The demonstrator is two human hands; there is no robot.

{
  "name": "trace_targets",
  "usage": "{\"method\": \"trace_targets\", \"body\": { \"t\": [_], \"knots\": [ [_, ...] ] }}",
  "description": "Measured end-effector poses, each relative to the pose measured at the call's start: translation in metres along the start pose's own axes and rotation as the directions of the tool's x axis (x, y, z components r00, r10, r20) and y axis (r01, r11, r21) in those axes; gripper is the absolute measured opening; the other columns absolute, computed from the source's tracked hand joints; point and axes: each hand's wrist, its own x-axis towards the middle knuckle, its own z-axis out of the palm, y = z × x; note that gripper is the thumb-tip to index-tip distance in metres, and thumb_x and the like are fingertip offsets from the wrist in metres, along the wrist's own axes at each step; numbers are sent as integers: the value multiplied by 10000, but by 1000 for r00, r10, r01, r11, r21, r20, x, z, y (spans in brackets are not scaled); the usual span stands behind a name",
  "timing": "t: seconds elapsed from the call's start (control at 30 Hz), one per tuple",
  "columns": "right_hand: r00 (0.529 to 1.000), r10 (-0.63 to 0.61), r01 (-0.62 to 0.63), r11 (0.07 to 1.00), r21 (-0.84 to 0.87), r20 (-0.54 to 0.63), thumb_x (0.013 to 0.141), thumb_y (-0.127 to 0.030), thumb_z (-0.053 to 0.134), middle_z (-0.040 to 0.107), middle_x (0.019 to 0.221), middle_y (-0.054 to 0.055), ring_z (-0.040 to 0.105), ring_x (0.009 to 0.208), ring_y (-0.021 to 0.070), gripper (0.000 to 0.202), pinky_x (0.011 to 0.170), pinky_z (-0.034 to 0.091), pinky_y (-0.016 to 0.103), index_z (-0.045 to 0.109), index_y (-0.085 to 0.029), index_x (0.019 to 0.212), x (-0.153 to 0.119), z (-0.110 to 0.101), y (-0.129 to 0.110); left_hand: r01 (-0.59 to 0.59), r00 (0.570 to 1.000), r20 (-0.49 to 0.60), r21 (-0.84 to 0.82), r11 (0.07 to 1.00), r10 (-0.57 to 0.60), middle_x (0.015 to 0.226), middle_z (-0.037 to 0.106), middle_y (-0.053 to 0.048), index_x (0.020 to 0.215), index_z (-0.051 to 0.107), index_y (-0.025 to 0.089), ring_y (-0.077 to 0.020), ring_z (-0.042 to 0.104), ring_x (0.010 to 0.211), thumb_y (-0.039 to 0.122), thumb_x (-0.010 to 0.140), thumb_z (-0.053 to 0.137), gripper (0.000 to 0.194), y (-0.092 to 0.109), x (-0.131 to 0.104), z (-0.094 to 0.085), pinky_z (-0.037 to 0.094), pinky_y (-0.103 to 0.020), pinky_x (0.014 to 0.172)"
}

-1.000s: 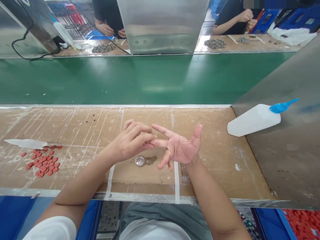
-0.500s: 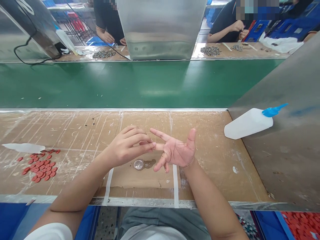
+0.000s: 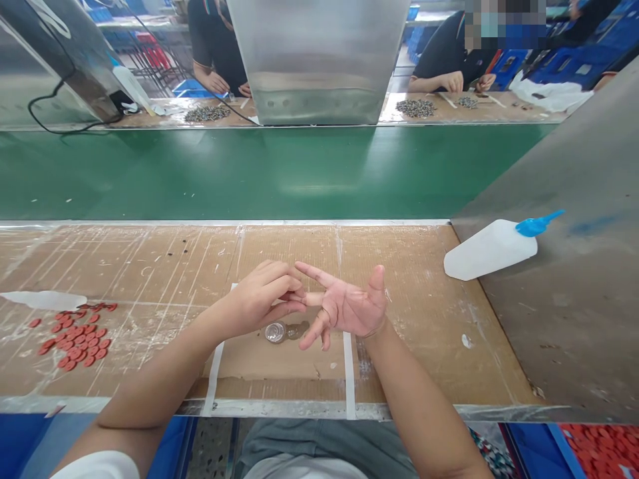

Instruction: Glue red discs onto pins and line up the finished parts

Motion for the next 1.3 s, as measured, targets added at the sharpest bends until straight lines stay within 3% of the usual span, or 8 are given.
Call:
{"method": "trace_targets", "body": {
  "t": [0.13,0.3,0.63,0.8,0.93,1.07,1.17,1.3],
  "knots": [
    [1000,-1,1,1000,5,30,582,-1014,453,358,1504,340,720,963,384,1377,569,590,348,-57,-228,1591,1,1,0,97,992,91,-100,990,-87,884,598,-44,895,541,158,-167,542,886,285,979,552,152,1,1,-2,413,-308,818],
    [999,-2,2,1000,-10,39,611,-1013,413,277,1553,328,701,1026,391,1343,597,599,348,-72,-232,1590,2,1,2,291,940,243,-206,934,-240,940,564,-42,900,526,165,-150,512,833,270,962,560,127,-1,1,-4,417,-277,744],
    [996,14,-15,1000,4,87,597,-996,476,223,1574,325,681,1070,408,1320,615,602,344,-48,-289,1583,4,-4,5,453,878,356,-401,796,-320,865,511,6,875,506,176,-108,441,729,302,930,585,159,-8,-1,-4,372,-247,651],
    [997,67,-65,997,-46,33,514,-1039,451,203,1579,328,686,1049,421,1403,604,606,373,-94,-302,1576,3,-6,6,500,861,371,-490,714,-349,838,521,1,852,536,173,-122,471,761,334,899,622,189,-12,-3,1,395,-265,682],
    [997,72,-71,992,-102,5,524,-1068,329,207,1579,321,703,1011,402,1399,572,600,376,-152,-269,1567,3,-7,7,504,862,365,-548,668,-351,814,535,-8,824,553,170,-125,489,751,310,878,633,170,-13,-3,2,414,-263,666],
    [998,63,-63,997,-54,13,499,-1052,422,179,1585,326,699,1018,410,1409,590,604,376,-78,-296,1578,3,-6,7,497,867,349,-576,648,-355,808,553,-16,817,572,166,-130,505,756,335,871,654,196,-15,-3,4,435,-269,680],
    [999,30,-29,999,-14,44,534,-1022,480,177,1585,328,690,1038,420,1374,603,608,368,-25,-294,1584,3,-5,6,496,868,328,-552,670,-372,793,548,-3,808,582,165,-122,496,744,348,867,673,213,-12,-2,3,422,-262,681],
    [995,-20,19,1000,3,98,606,-999,465,220,1573,329,681,1060,420,1326,609,609,356,-36,-263,1589,3,-4,3,449,893,258,-460,766,-369,928,569,-22,859,609,175,-127,515,820,312,891,647,146,-4,0,0,421,-256,716]
  ]
}}
